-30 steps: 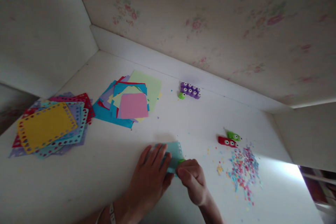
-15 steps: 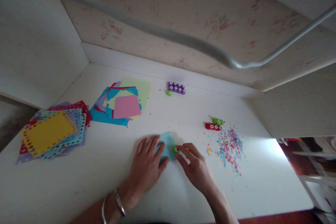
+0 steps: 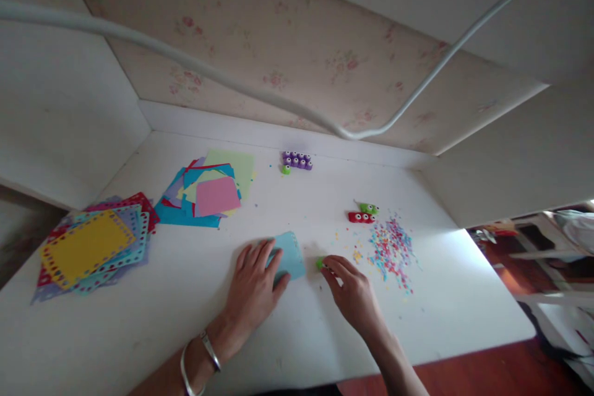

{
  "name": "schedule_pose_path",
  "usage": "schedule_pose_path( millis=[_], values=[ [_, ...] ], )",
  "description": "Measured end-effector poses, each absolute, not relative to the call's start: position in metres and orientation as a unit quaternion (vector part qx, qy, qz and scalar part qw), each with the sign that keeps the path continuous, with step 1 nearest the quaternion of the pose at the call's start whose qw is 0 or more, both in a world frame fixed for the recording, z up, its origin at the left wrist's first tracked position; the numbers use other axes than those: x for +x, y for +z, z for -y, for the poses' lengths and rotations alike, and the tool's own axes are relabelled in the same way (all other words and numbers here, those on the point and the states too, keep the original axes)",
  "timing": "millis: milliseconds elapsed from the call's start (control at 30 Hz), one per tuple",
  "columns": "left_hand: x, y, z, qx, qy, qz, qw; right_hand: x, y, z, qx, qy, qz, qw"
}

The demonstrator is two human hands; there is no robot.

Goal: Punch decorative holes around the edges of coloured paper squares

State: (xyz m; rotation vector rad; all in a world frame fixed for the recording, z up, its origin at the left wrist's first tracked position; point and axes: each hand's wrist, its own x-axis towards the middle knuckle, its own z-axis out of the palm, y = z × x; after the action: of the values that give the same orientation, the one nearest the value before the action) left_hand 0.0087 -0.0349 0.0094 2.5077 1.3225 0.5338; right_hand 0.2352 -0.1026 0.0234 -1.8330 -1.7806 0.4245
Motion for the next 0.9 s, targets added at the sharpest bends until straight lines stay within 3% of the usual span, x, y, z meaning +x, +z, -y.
schedule_pose_path(
  millis=[267, 400, 667, 900],
  values=[
    [0.008, 0.000, 0.034, 0.867, 0.212, -0.440, 0.103, 0.300, 0.064, 0.070, -0.727, 0.129, 0.594, 0.318],
    [0.008, 0.000, 0.034, 0.868, 0.218, -0.436, 0.099, 0.361, 0.087, 0.026, -0.800, 0.032, 0.574, 0.174],
    [0.007, 0.003, 0.034, 0.866, 0.231, -0.434, 0.094, 0.387, 0.079, -0.031, -0.770, 0.063, 0.635, 0.030],
    [0.007, 0.006, 0.034, 0.864, 0.232, -0.435, 0.102, 0.390, 0.069, -0.043, -0.762, 0.062, 0.643, -0.043]
  ],
)
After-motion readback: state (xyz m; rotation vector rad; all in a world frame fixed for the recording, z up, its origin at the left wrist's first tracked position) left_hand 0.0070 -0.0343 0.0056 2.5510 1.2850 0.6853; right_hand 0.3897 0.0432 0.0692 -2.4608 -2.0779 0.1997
